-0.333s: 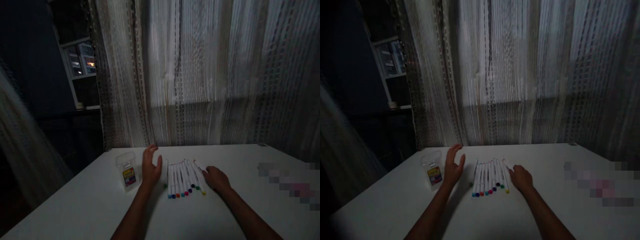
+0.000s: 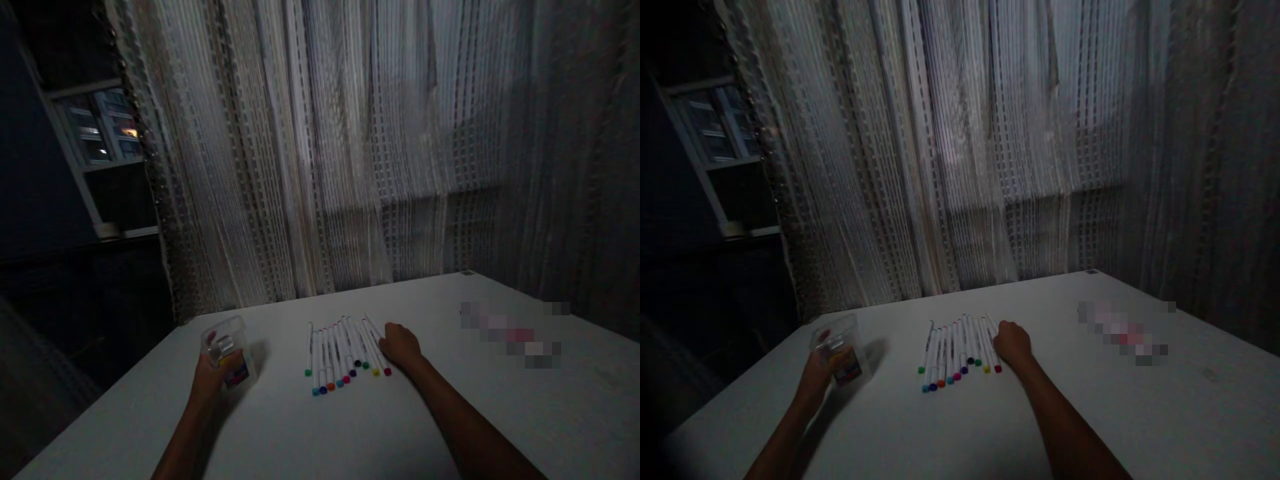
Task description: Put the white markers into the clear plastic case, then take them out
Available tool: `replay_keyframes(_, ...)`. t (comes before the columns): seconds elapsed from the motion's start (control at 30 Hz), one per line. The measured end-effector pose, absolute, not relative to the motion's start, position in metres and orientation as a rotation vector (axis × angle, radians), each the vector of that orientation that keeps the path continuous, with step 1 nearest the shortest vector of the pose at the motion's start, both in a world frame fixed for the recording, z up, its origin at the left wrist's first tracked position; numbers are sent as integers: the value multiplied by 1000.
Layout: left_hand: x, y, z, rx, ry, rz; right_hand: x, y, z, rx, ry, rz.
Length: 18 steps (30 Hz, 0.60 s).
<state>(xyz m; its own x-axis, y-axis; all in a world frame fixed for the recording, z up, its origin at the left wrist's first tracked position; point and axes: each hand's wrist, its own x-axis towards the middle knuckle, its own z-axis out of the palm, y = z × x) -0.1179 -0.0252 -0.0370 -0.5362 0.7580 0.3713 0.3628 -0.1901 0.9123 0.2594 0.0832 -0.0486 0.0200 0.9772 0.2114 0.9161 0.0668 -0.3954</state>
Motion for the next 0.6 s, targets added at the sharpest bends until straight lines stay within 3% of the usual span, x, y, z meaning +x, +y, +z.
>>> replay_keyframes(0.17, -73, -4, -42, 1261, 1487, 1712, 260, 69, -29, -1693, -1786, 365)
replay_keyframes(0.37, -40, 18, -37, 1339, 1194, 1672, 247, 44, 38, -1007, -1617, 785)
replay_keyframes(0.6, -38, 19, -47, 1357, 1061, 1652, 153, 37, 115, -1080, -2100, 244)
